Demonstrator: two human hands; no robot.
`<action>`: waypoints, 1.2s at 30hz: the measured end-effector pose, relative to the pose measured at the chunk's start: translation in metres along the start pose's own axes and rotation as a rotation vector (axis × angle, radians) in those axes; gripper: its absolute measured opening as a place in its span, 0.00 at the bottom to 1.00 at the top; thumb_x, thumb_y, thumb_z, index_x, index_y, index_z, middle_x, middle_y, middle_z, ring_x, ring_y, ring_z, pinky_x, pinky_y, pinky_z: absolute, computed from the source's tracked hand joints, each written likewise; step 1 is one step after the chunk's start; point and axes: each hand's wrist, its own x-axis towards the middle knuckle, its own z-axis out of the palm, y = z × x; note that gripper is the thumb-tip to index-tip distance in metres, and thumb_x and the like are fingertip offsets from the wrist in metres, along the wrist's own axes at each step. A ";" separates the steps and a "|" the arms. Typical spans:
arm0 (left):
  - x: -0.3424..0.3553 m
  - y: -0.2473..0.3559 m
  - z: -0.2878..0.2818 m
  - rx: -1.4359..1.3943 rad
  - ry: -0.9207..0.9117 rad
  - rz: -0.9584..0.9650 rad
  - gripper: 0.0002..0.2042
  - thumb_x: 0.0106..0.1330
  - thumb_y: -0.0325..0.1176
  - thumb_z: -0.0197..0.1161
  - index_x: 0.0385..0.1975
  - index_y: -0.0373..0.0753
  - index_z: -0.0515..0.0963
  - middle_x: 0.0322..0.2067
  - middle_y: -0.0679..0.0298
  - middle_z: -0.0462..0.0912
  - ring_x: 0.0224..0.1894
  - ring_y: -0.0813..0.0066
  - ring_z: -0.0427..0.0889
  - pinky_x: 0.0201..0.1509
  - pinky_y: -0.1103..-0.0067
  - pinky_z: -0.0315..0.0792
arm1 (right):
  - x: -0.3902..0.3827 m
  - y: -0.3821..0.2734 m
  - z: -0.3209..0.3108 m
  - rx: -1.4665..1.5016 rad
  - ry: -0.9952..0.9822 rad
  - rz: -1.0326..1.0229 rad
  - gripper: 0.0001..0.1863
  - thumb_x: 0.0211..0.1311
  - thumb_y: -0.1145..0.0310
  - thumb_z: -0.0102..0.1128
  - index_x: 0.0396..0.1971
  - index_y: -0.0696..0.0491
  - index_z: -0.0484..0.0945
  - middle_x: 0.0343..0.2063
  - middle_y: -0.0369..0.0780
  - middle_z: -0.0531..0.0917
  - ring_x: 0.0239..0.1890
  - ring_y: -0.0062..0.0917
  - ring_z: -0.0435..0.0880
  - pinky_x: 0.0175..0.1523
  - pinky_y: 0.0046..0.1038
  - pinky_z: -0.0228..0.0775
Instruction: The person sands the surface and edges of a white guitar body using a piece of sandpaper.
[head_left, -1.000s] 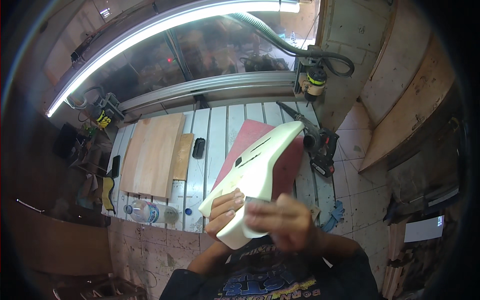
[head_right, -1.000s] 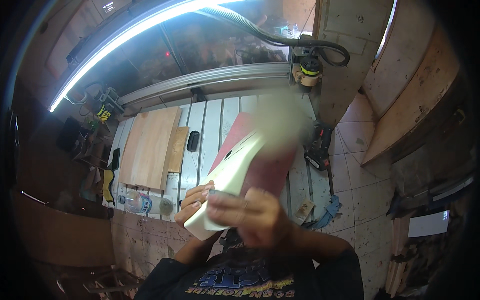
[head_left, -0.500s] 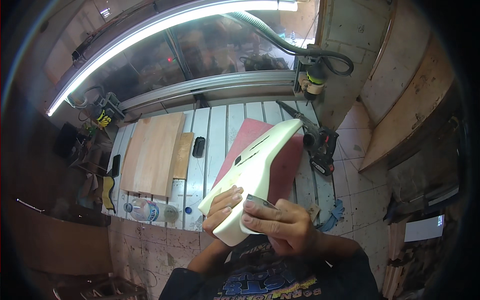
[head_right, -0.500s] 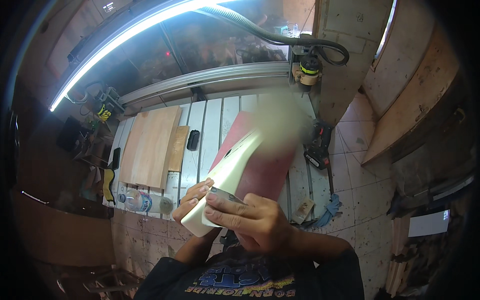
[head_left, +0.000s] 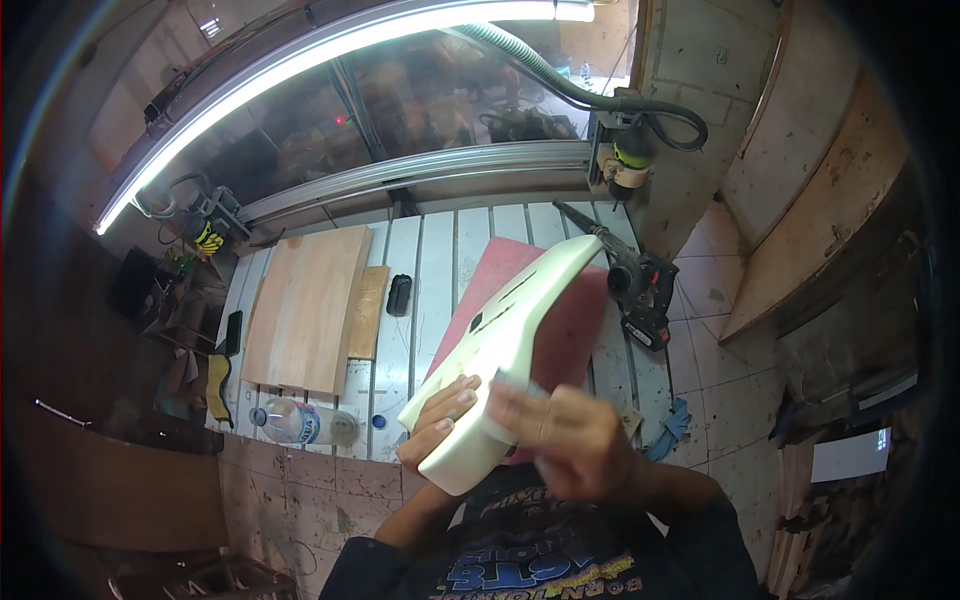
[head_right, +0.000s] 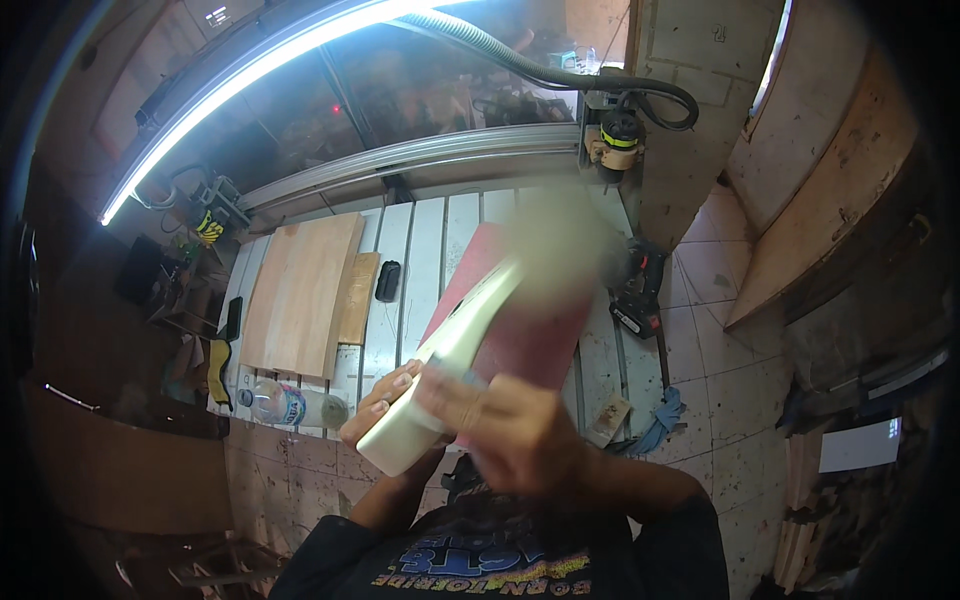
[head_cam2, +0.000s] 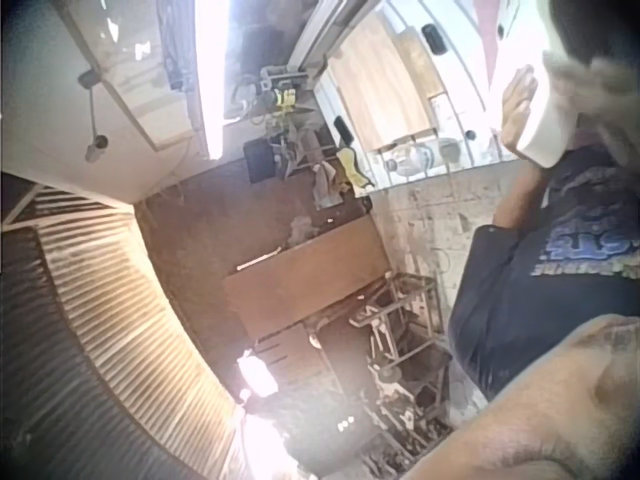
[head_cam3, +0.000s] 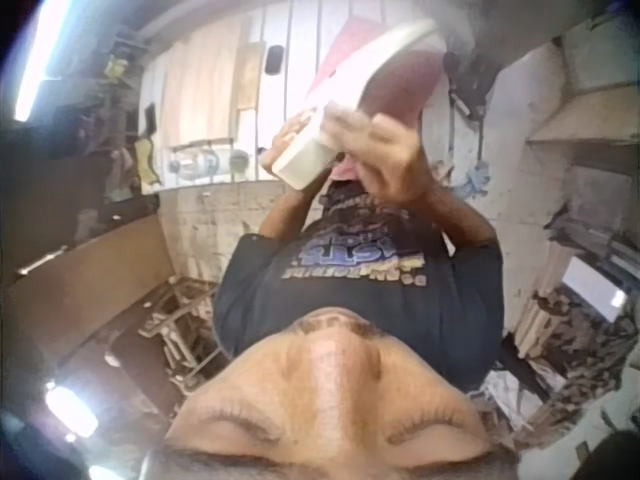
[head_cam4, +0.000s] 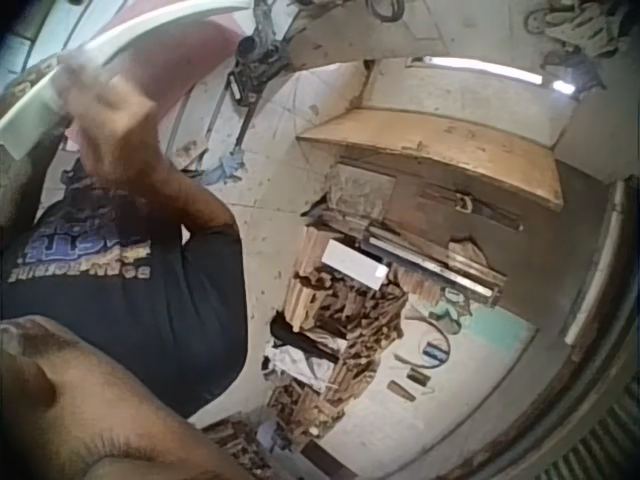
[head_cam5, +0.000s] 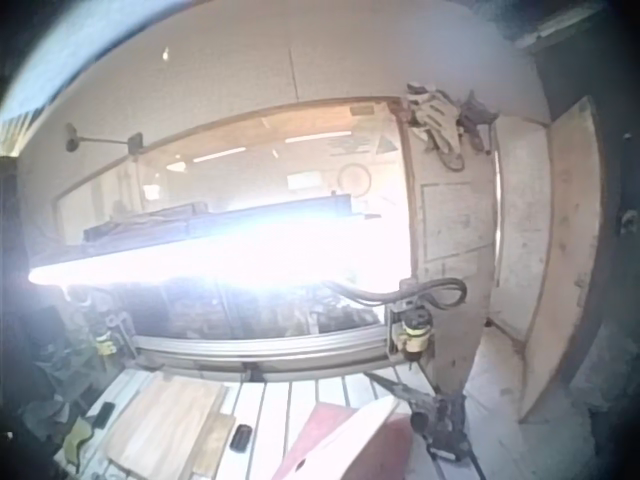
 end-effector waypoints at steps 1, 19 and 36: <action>-0.001 0.001 -0.002 -0.001 -0.008 -0.010 0.36 0.61 0.43 0.81 0.59 0.32 0.64 0.56 0.49 0.77 0.55 0.58 0.84 0.59 0.64 0.84 | -0.002 -0.007 0.004 0.023 -0.007 -0.027 0.30 0.50 0.87 0.60 0.58 0.58 0.84 0.57 0.52 0.86 0.37 0.37 0.87 0.41 0.33 0.75; -0.036 -0.009 -0.010 -0.038 -0.056 -0.208 0.28 0.67 0.39 0.75 0.57 0.32 0.67 0.56 0.50 0.77 0.56 0.56 0.84 0.59 0.65 0.83 | 0.007 0.017 0.000 -0.067 0.079 -0.075 0.29 0.51 0.84 0.64 0.57 0.54 0.85 0.59 0.48 0.85 0.27 0.30 0.78 0.37 0.30 0.76; -0.015 -0.003 -0.009 -0.051 -0.203 -0.264 0.23 0.79 0.36 0.60 0.67 0.28 0.67 0.56 0.52 0.79 0.54 0.65 0.84 0.59 0.72 0.83 | 0.008 0.044 0.006 -0.104 0.184 -0.086 0.27 0.53 0.82 0.65 0.56 0.51 0.87 0.60 0.46 0.85 0.24 0.26 0.76 0.34 0.27 0.77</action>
